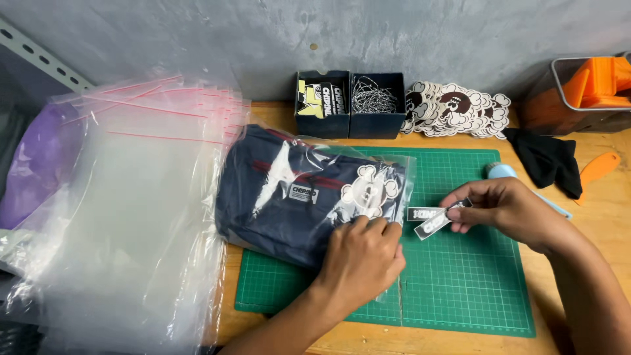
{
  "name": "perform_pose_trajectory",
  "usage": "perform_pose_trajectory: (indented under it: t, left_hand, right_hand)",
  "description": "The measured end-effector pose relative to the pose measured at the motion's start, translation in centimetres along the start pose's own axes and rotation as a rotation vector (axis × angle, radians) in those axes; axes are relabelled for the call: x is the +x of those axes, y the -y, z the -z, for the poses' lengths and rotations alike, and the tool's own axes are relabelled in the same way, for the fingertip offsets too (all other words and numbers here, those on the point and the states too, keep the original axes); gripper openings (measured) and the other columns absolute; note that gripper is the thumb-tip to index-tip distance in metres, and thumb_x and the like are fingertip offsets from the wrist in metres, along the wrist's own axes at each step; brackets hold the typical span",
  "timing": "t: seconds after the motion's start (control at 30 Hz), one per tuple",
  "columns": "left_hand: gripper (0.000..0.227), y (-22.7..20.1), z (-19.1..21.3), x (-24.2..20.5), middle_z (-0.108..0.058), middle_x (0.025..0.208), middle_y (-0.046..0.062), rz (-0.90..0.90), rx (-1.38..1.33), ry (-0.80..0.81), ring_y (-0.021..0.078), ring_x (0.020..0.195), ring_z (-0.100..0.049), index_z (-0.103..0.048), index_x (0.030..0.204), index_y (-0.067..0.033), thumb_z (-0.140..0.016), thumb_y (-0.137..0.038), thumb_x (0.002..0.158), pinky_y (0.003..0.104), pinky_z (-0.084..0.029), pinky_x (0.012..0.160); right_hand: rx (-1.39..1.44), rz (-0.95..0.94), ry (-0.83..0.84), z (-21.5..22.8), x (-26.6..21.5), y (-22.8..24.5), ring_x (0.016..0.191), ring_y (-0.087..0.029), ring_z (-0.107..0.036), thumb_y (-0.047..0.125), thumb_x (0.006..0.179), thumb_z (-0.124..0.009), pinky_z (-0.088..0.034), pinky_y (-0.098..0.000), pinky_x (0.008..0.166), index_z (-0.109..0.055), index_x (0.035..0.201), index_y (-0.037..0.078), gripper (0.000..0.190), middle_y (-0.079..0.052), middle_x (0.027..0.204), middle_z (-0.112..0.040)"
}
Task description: The person attaches a cartoon character charm to a blue shoulder bag, folds the strap, and brushes the bag's surface. They then place the bag into a clear plastic bag, seal it, and attach a sticker to the outside.
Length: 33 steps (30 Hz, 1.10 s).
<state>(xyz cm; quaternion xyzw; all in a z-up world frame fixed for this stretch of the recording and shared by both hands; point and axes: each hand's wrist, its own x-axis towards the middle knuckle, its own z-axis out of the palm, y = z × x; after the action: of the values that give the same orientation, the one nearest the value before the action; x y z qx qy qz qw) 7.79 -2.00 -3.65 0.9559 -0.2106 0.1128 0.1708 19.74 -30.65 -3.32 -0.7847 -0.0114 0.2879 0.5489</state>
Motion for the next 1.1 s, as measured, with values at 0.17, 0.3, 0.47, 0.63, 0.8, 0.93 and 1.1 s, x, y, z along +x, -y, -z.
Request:
perform_pose_trajectory:
  t: [0.17, 0.3, 0.47, 0.63, 0.8, 0.93, 1.1]
  left_hand:
    - [0.017, 0.2, 2.3, 0.9, -0.061, 0.076, 0.002, -0.030, -0.170, -0.317, 0.0247, 0.063, -0.061, -0.061, 0.087, -0.0146, -0.076, -0.010, 0.093, 0.043, -0.044, 0.049]
    - [0.025, 0.1, 4.0, 1.3, -0.056, 0.078, 0.003, -0.063, -0.257, -0.461, 0.0230, 0.063, -0.057, -0.057, 0.087, -0.0114, -0.075, -0.003, 0.101, 0.041, -0.043, 0.053]
    - [0.021, 0.3, 4.1, 1.2, -0.058, 0.081, 0.004, -0.062, -0.272, -0.517, 0.0258, 0.066, -0.061, -0.060, 0.090, -0.0119, -0.075, -0.007, 0.104, 0.043, -0.045, 0.056]
    - [0.015, 0.1, 3.5, 1.1, -0.062, 0.086, 0.006, -0.074, -0.255, -0.545, 0.0273, 0.072, -0.065, -0.065, 0.095, -0.0106, -0.074, -0.009, 0.106, 0.042, -0.049, 0.061]
    - [0.025, 0.1, 3.1, 1.1, -0.060, 0.084, 0.007, -0.076, -0.284, -0.521, 0.0294, 0.070, -0.063, -0.055, 0.087, -0.0120, -0.073, -0.008, 0.105, 0.045, -0.046, 0.058]
    - [0.028, 0.0, 3.3, 1.1, -0.057, 0.082, 0.004, -0.065, -0.278, -0.502, 0.0257, 0.069, -0.061, -0.054, 0.086, -0.0132, -0.074, -0.009, 0.104, 0.043, -0.045, 0.056]
    - [0.020, 0.1, 2.8, 1.2, -0.074, 0.099, 0.003, -0.060, -0.277, -0.428, 0.0263, 0.074, -0.070, -0.060, 0.091, -0.0138, -0.078, -0.011, 0.101, 0.042, -0.050, 0.058]
  right_hand:
    - [0.049, 0.048, 0.016, -2.6, 0.5, 0.0, 0.071, -0.030, -0.080, -0.006, 0.093, -0.085, -0.066, -0.0379, 0.072, -0.093, 0.119, -0.010, 0.027, -0.028, 0.083, -0.093]
    - [0.146, 0.076, 0.051, -5.4, 0.5, 0.5, 0.072, -0.032, -0.084, -0.005, 0.092, -0.084, -0.072, -0.0412, 0.075, -0.090, 0.122, -0.011, 0.031, -0.030, 0.082, -0.091]
    - [0.175, 0.071, -0.005, -7.4, 0.7, 0.9, 0.076, -0.030, -0.083, -0.003, 0.094, -0.084, -0.072, -0.0399, 0.077, -0.089, 0.121, -0.010, 0.029, -0.026, 0.091, -0.091]
    - [0.154, 0.142, -0.035, -10.9, -0.8, 3.8, 0.114, -0.019, -0.079, 0.014, 0.105, -0.069, -0.063, -0.0340, 0.101, -0.085, 0.141, 0.001, 0.041, -0.014, 0.126, -0.091]
    - [0.011, 0.424, 0.117, -11.5, -0.5, 2.0, 0.136, -0.014, -0.070, 0.006, 0.103, -0.068, -0.058, -0.0312, 0.113, -0.068, 0.160, 0.004, 0.058, -0.007, 0.155, -0.078]
    - [0.061, 0.332, -0.149, -11.7, -0.8, 2.0, 0.123, -0.014, -0.079, 0.012, 0.102, -0.075, -0.062, -0.0290, 0.107, -0.083, 0.140, 0.001, 0.041, -0.010, 0.136, -0.088]
    - [0.193, 0.219, -0.162, -9.6, -1.4, 2.9, 0.101, -0.023, -0.083, 0.008, 0.103, -0.075, -0.072, -0.0385, 0.093, -0.086, 0.126, -0.005, 0.029, -0.017, 0.116, -0.091]
